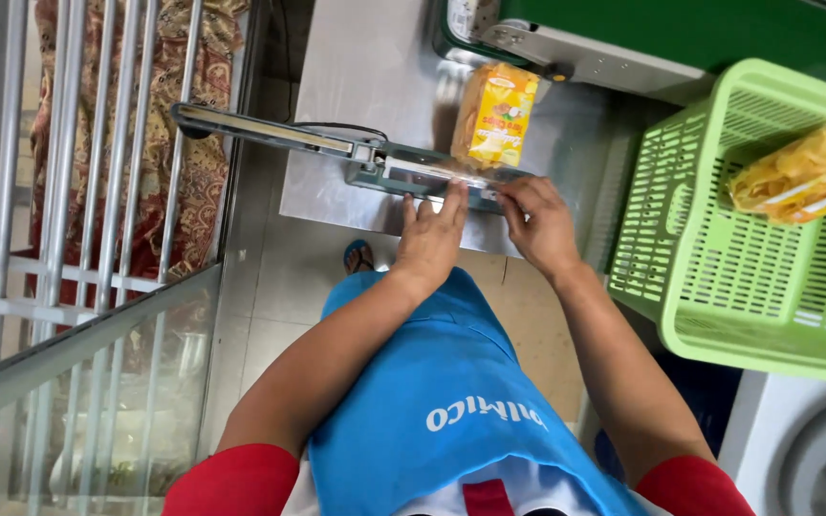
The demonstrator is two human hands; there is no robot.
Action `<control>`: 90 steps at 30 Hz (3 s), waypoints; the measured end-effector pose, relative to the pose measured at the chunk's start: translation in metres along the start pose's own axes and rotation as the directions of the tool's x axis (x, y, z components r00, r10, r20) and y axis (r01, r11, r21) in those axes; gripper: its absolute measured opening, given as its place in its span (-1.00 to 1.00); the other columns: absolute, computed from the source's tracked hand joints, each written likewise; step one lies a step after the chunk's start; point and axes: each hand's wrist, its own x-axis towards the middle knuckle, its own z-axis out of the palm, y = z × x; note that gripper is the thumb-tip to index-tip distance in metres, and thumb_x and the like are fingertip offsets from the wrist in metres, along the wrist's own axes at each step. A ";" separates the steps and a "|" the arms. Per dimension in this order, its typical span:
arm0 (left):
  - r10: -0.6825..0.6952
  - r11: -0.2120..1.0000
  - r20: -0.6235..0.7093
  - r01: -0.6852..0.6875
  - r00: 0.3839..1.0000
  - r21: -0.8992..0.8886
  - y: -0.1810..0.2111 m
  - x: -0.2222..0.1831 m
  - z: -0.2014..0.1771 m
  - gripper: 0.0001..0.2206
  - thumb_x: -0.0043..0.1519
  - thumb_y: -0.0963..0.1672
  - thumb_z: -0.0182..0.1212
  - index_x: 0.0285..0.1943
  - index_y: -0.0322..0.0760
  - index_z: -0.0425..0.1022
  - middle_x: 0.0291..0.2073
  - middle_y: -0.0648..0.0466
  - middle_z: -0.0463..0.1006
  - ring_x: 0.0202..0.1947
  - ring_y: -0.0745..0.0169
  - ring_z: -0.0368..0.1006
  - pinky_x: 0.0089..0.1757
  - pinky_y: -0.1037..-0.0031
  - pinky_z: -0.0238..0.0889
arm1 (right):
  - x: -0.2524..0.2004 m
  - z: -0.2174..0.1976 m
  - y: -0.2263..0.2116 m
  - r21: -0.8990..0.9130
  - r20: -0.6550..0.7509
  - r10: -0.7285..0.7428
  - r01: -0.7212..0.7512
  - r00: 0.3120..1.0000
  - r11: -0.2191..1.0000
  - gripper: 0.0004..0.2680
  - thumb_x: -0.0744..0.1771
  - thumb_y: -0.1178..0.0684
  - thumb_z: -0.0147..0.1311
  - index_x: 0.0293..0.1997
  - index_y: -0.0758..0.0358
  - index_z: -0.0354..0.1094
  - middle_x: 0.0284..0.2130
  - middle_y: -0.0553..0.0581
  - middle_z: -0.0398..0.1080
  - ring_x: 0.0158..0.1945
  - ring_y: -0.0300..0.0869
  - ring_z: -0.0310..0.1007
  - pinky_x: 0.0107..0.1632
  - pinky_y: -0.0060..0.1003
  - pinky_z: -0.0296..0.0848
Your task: Sealing plastic bags of chips using a manual heat sealer and placing them in a basket.
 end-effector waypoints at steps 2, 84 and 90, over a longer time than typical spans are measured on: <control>0.017 0.999 0.009 -0.017 1.000 -0.031 -0.001 0.000 -0.005 -0.37 0.21 -0.29 0.04 0.55 -0.45 0.06 0.50 -0.14 0.03 0.04 -0.39 0.37 0.23 -0.42 -0.08 | -0.004 -0.006 0.009 -0.067 -0.024 0.004 -0.006 1.000 0.998 -0.92 0.35 0.16 0.31 -0.09 0.16 0.58 -0.23 0.05 0.54 -0.13 0.01 0.56 -0.08 -0.16 0.53; -0.231 0.071 -0.120 -0.106 0.966 -0.992 -0.012 0.081 -0.162 0.01 0.12 -0.09 0.51 0.62 0.03 -0.29 0.13 -0.03 0.52 0.19 0.16 0.53 0.05 0.29 0.59 | 0.054 -0.064 -0.028 0.817 0.198 0.262 -0.306 0.945 0.488 -0.71 0.36 0.26 0.21 0.20 0.26 0.26 0.14 0.16 0.23 -0.01 -0.18 0.44 0.08 -0.36 0.60; -0.373 0.093 -0.079 -0.048 0.925 -0.995 -0.004 0.069 -0.175 0.05 0.05 -0.03 0.50 0.63 -0.02 -0.29 -0.02 -0.02 0.56 0.02 0.25 0.57 -0.02 0.42 0.54 | 0.059 -0.069 -0.034 0.790 0.216 0.229 -0.308 0.949 0.530 -0.75 0.36 0.26 0.20 0.16 0.29 0.32 0.05 0.14 0.27 -0.02 -0.18 0.45 0.09 -0.34 0.60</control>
